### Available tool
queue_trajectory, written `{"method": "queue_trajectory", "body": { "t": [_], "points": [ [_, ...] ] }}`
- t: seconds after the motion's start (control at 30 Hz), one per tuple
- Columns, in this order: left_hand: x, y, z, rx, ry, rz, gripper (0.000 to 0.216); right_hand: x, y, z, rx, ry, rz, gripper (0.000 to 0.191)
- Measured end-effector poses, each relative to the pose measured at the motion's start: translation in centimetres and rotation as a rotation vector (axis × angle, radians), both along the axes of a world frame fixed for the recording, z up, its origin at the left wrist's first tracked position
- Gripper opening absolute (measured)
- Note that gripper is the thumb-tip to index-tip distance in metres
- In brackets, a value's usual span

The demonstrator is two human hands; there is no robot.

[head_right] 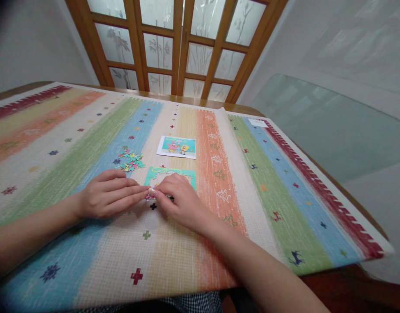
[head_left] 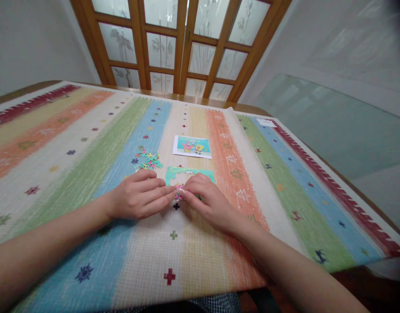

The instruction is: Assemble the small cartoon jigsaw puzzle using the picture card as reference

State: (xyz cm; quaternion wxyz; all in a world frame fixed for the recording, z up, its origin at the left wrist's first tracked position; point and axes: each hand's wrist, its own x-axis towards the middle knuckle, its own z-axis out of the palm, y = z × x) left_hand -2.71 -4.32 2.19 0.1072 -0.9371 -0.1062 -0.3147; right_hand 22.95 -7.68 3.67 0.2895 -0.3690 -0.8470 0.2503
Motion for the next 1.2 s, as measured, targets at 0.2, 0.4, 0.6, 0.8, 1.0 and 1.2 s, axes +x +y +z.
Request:
{"method": "queue_trajectory", "body": {
  "t": [0.2, 0.4, 0.6, 0.8, 1.0, 1.2],
  "points": [
    [0.4, -0.6, 0.2, -0.005, -0.021, 0.050, 0.035, -0.6, -0.4, 0.3, -0.098, 0.137, -0.040, 0.026],
    [1.2, 0.3, -0.1, -0.134, -0.147, 0.205, 0.020, 0.1, 0.2, -0.1, -0.061, 0.123, -0.144, 0.024],
    [0.8, 1.4, -1.2, -0.322, 0.015, 0.164, 0.020, 1.6, 1.8, -1.3, 0.055, 0.038, -0.329, 0.022],
    [1.1, 1.4, -1.8, -0.320, 0.147, 0.130, 0.028, 1.8, 2.6, -2.1, 0.060, -0.045, -0.367, 0.017],
    [1.5, 1.3, -1.7, -0.306, 0.154, 0.118, 0.033, 0.5, 2.6, -2.4, 0.070, -0.100, -0.427, 0.020],
    [1.5, 1.3, -1.8, -0.280, 0.182, 0.108, 0.034, -0.1, 2.5, -2.8, 0.055, -0.200, -0.445, 0.018]
  ]
}}
